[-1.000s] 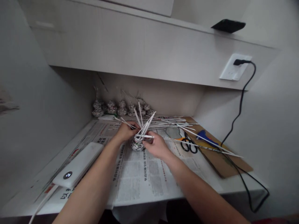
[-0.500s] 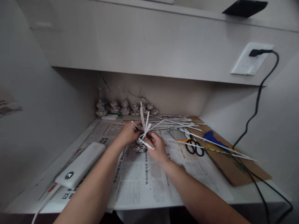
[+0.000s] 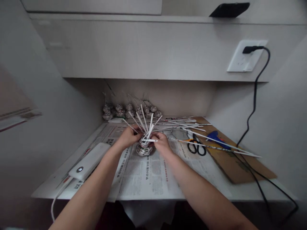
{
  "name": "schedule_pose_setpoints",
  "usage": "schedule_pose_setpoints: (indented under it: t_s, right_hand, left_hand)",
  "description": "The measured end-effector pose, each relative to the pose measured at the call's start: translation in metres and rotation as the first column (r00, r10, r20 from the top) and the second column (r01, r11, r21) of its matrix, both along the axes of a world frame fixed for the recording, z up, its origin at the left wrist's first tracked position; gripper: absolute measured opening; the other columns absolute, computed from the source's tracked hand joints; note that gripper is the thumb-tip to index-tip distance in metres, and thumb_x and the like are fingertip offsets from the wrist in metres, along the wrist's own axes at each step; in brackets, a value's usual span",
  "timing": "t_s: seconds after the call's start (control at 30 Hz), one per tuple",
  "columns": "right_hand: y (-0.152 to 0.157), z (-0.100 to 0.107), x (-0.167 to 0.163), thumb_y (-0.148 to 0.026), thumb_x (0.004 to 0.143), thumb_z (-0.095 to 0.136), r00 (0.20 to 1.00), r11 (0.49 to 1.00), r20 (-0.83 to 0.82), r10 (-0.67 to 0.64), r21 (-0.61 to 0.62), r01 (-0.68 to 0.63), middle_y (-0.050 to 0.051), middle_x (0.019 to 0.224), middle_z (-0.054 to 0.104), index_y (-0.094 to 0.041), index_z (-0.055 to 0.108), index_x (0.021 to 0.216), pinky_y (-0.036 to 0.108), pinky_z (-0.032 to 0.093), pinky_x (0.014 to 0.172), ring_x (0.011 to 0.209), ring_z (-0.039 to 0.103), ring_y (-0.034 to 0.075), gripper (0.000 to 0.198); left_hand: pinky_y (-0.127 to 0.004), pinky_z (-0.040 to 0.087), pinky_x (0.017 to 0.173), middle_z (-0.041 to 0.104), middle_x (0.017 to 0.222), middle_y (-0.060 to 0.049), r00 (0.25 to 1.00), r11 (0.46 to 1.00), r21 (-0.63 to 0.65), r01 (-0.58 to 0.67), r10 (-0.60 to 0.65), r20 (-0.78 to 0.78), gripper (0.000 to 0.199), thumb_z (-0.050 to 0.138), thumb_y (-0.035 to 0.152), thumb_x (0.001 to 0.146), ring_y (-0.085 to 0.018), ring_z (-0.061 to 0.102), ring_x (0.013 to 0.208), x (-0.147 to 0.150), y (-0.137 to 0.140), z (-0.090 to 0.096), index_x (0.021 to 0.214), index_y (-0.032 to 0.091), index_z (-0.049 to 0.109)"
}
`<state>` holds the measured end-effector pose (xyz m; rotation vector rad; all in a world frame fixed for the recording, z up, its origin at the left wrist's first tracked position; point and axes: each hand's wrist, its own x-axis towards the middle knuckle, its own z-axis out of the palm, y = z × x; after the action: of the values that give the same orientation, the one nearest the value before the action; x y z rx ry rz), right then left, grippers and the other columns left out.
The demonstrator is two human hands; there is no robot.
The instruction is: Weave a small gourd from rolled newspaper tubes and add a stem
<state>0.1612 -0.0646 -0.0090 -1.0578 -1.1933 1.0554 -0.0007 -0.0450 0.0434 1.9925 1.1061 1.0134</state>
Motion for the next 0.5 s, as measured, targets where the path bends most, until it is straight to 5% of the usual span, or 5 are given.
schedule_pose_setpoints:
  t_s: [0.17,0.33,0.5]
  right_hand:
    - [-0.001,0.003,0.002,-0.030,0.057,0.070,0.996,0.997,0.064,0.061,0.044,-0.063,-0.002,0.062,0.065,-0.018,0.068,0.070,0.024,0.044,0.053,0.055,0.056,0.014,0.017]
    - [-0.009,0.004,-0.002,-0.031,0.062,0.067,0.978,0.984,0.157,-0.136,0.138,0.115,-0.003,0.064,0.064,-0.019,0.064,0.071,0.026,0.045,0.059,0.059,0.056,0.015,0.016]
    - [-0.011,-0.005,-0.012,-0.028,0.060,0.066,0.994,0.991,0.062,-0.090,0.105,0.083,-0.001,0.069,0.068,-0.020,0.062,0.071,0.028,0.047,0.065,0.066,0.060,0.017,0.015]
  left_hand:
    - [-0.026,0.049,0.060,0.074,0.077,-0.005,0.979,0.985,0.060,-0.163,0.169,-0.114,0.022,0.061,0.019,0.067,-0.021,0.067,0.070,0.005,-0.025,0.006,0.086,0.015,0.072]
    - [-0.028,0.047,0.069,0.075,0.082,-0.005,0.934,0.951,0.168,-0.259,0.291,-0.207,0.020,0.059,0.024,0.073,-0.023,0.068,0.078,0.011,-0.039,0.011,0.086,0.018,0.073]
    - [-0.026,0.043,0.058,0.071,0.068,-0.003,0.926,0.930,0.125,-0.345,0.359,-0.117,0.019,0.057,0.029,0.076,-0.021,0.065,0.067,0.007,-0.034,-0.001,0.081,0.017,0.071]
